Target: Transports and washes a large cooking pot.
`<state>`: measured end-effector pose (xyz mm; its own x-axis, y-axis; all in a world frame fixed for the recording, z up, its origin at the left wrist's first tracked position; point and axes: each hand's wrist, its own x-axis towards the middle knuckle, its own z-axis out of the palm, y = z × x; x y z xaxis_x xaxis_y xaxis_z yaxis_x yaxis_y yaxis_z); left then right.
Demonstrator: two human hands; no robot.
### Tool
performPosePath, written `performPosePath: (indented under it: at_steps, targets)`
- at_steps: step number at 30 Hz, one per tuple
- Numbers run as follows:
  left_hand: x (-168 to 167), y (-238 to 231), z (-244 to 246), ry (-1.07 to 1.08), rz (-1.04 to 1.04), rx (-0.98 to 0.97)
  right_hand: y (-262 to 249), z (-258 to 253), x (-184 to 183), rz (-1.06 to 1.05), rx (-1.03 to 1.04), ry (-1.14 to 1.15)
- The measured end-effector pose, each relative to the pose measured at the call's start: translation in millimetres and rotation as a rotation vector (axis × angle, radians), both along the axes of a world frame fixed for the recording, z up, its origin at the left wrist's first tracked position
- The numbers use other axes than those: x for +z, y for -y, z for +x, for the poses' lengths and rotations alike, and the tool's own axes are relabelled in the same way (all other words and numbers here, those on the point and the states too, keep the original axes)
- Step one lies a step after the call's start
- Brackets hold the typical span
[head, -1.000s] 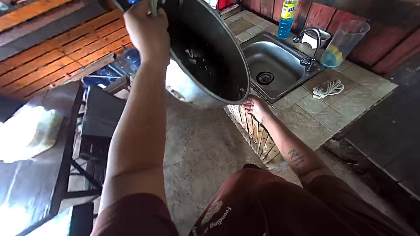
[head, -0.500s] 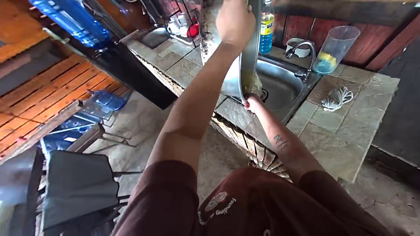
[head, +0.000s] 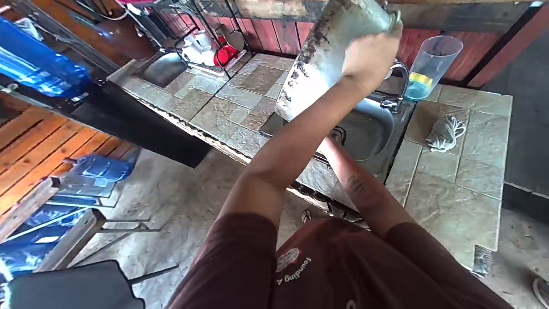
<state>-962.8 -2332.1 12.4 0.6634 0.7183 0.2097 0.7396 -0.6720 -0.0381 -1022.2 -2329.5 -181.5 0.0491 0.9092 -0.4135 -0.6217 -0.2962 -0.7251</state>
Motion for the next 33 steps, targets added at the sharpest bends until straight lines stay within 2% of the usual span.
performPosePath:
  at_steps: [3, 6, 9, 11, 13, 16, 18, 25, 30, 33]
  targets:
    - [13, -28, -29, 0.114, -0.022, 0.129, -34, 33, -47, -0.145, 0.035, 0.175]
    - [20, -72, -82, 0.331, -0.098, 0.19, -25, 77, -55, -0.222, 0.039, 0.394]
    - [-11, -128, -138, 0.697, -0.141, 0.066, 13, 113, -16, -0.322, 0.049, 0.67]
    - [-39, -151, -159, 0.978, -0.219, -0.024, 32, 105, 34, -0.43, -0.136, 0.7]
    - [-65, -158, -167, 1.193, -0.349, -0.034, 34, 99, 56, -0.413, -0.397, 0.597]
    - [-102, -165, -170, 1.378, -0.524, 0.027, 17, 100, 67, -0.268, -0.709, 0.313]
    - [-120, -174, -171, 1.43, -0.617, 0.073, 2, 99, 72, -0.221, -0.823, 0.237]
    - [-152, -216, -178, 1.46, -0.84, 0.148, -30, 104, 78, -0.156, -0.977, 0.114]
    - [-164, -226, -163, 1.457, -0.883, 0.146, -44, 116, 77, -0.226, -1.042, 0.083]
    - [-164, -228, -161, 1.447, -0.888, 0.175, -55, 122, 81, -0.344, -1.027, 0.157]
